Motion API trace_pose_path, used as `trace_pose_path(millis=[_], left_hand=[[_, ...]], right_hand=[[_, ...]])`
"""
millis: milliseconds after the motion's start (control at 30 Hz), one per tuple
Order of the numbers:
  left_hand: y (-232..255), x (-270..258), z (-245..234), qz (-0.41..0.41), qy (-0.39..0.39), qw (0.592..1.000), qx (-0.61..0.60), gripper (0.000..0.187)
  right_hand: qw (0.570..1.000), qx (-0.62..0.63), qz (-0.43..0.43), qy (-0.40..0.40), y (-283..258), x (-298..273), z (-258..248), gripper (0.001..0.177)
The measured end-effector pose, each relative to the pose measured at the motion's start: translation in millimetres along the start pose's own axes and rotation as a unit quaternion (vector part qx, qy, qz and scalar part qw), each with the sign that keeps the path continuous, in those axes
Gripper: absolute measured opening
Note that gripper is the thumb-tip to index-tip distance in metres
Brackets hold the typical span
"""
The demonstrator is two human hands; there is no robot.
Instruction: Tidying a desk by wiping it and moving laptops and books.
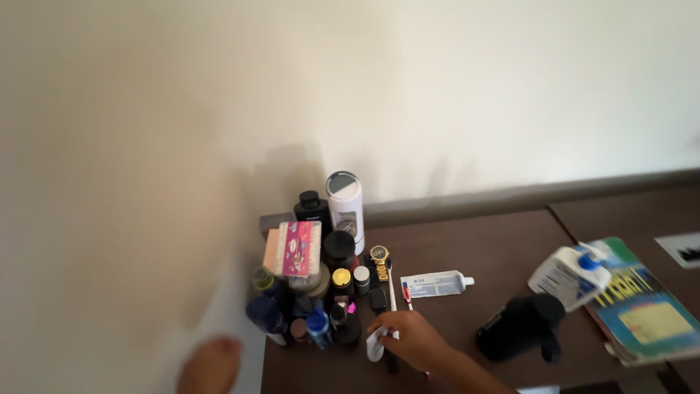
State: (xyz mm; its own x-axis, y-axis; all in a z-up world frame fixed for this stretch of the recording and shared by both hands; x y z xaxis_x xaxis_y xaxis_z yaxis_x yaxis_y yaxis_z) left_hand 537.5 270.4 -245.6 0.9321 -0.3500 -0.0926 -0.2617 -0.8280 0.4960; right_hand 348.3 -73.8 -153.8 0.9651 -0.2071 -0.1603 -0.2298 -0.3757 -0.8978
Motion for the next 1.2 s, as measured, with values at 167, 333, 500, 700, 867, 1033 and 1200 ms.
trace_pose_path(millis=[167, 333, 500, 700, 867, 1033, 1200], left_hand=[[142.6, 24.5, -152.2, -0.077, 0.254, 0.964, 0.001, 0.032], [219.1, 46.7, -152.7, 0.053, 0.278, 0.957, -0.070, 0.038], [253.5, 91.3, -112.7, 0.140, 0.259, 0.955, -0.024, 0.045], [256.3, 145.6, -60.3, 0.079, 0.079, 0.988, 0.111, 0.105], [259.2, 156.9, -57.4, 0.054, -0.030, 0.993, 0.097, 0.120], [239.9, 186.2, -40.2, 0.057, -0.069, 0.994, 0.056, 0.125], [231.4, 194.2, -40.5, 0.031, -0.106, 0.994, -0.003, 0.128]], right_hand=[[0.999, 0.034, 0.014, -0.019, 31.1, 20.2, -3.5, 0.027], [0.982, 0.163, 0.092, -0.010, 56.8, 23.0, -14.2, 0.027], [0.957, 0.232, 0.133, 0.115, 80.2, 23.6, -46.3, 0.026], [0.911, 0.326, 0.125, 0.221, 126.3, 27.9, -62.4, 0.030], [0.881, 0.366, 0.126, 0.271, 144.2, 34.8, -67.0, 0.031], [0.878, 0.326, 0.085, 0.339, 129.9, 31.9, -85.5, 0.030], [0.858, 0.286, 0.096, 0.417, 88.3, 18.0, -104.4, 0.029]])
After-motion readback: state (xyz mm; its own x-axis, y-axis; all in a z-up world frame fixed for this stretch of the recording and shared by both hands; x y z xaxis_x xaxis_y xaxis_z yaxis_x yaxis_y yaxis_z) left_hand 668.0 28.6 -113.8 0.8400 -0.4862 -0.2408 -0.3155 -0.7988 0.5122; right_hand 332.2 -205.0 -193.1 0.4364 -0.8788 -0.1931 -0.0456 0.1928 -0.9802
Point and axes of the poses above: each hand's wrist, its own x-axis towards the middle knuckle, its own z-axis out of the palm, y = z × x, the point moved 7 cm from there along x, towards the middle knuckle, and after that the axes turned 8 degrees about x, right-handed, at the moved point
